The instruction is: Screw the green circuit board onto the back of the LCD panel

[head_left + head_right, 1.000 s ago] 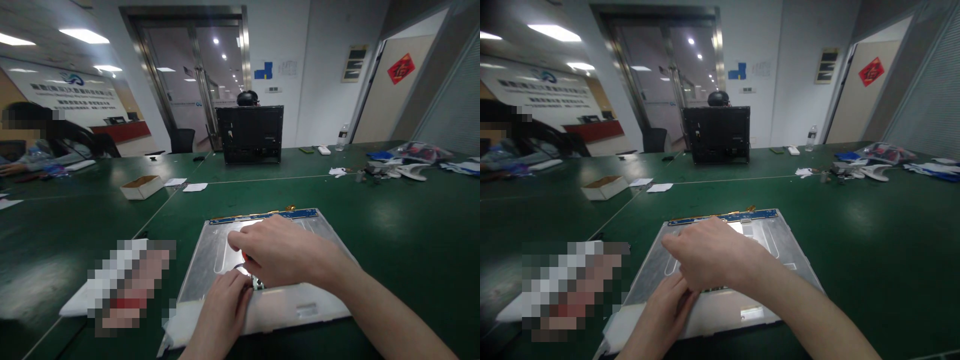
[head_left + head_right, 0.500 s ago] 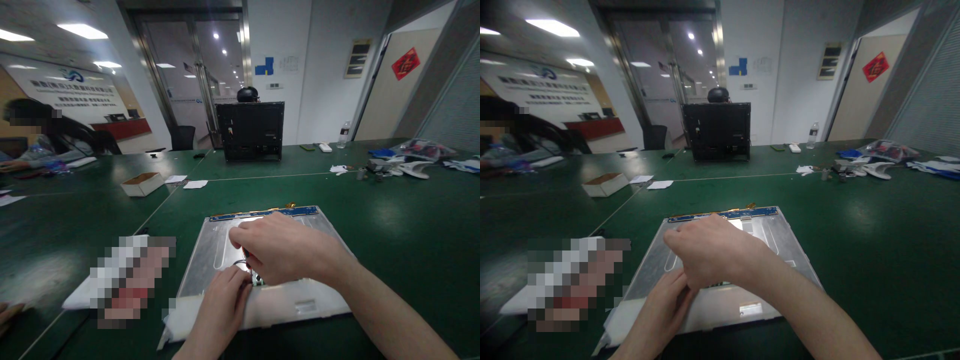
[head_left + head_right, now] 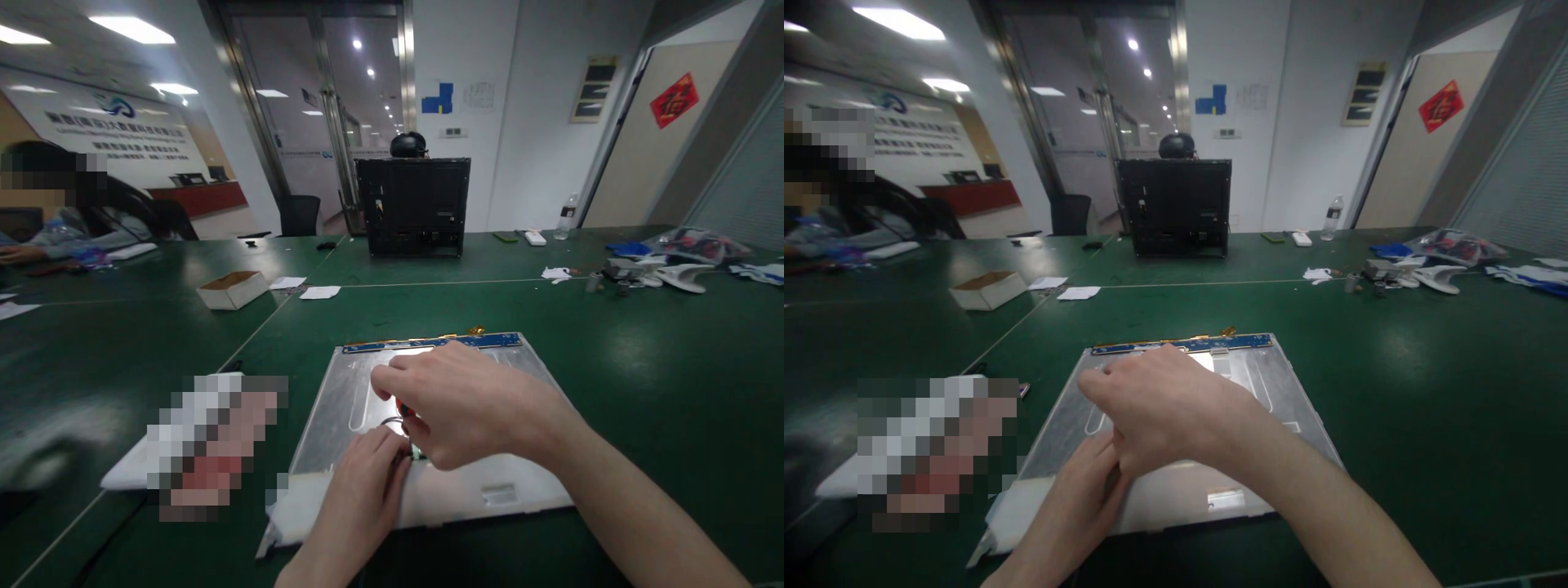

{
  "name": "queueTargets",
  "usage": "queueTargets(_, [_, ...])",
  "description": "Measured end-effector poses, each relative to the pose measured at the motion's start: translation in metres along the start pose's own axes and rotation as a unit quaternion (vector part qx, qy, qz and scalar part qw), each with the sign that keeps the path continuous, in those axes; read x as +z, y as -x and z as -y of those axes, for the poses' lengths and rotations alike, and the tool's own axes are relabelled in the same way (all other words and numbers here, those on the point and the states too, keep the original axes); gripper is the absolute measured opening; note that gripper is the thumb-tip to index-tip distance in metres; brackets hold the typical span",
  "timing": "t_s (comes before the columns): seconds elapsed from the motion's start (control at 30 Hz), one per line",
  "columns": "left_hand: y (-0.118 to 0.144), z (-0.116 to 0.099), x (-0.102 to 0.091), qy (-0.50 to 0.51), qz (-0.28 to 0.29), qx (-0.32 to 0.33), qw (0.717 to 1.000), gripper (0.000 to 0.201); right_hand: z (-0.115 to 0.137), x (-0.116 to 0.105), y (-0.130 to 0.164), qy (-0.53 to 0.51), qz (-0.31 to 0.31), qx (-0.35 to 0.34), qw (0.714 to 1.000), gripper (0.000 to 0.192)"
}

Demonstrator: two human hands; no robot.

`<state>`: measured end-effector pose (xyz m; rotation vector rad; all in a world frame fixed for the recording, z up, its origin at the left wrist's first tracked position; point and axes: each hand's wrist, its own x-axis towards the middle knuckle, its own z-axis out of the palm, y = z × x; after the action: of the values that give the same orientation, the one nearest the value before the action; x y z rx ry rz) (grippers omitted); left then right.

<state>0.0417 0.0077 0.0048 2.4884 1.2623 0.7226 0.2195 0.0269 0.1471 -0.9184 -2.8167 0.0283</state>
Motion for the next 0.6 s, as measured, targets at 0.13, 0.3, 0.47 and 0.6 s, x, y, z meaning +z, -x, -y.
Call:
queueTargets(0.13, [0.0000,-0.0013,-0.0010,0.002,-0.003,-0.004,1.000,0.017,0.0009,0.0004,-0.0020,0.006,0.001,0.015,1.000,0.015])
queueTargets(0.3, [0.0014,0.0006,0.0003,0.000,-0.009,0.001,1.000,0.017,0.0015,-0.0003,-0.0058,0.026,0.002,0.040,0.999,0.012])
queueTargets(0.47, [0.0016,0.0012,0.0015,0.002,-0.006,-0.002,1.000,0.018,0.0013,0.0005,-0.0039,0.028,0.000,0.033,0.999,0.016])
queueTargets(0.6, [0.0016,0.0006,0.0012,0.001,-0.004,-0.002,1.000,0.020,0.0026,-0.0009,-0.0012,0.026,-0.002,0.012,1.000,0.017])
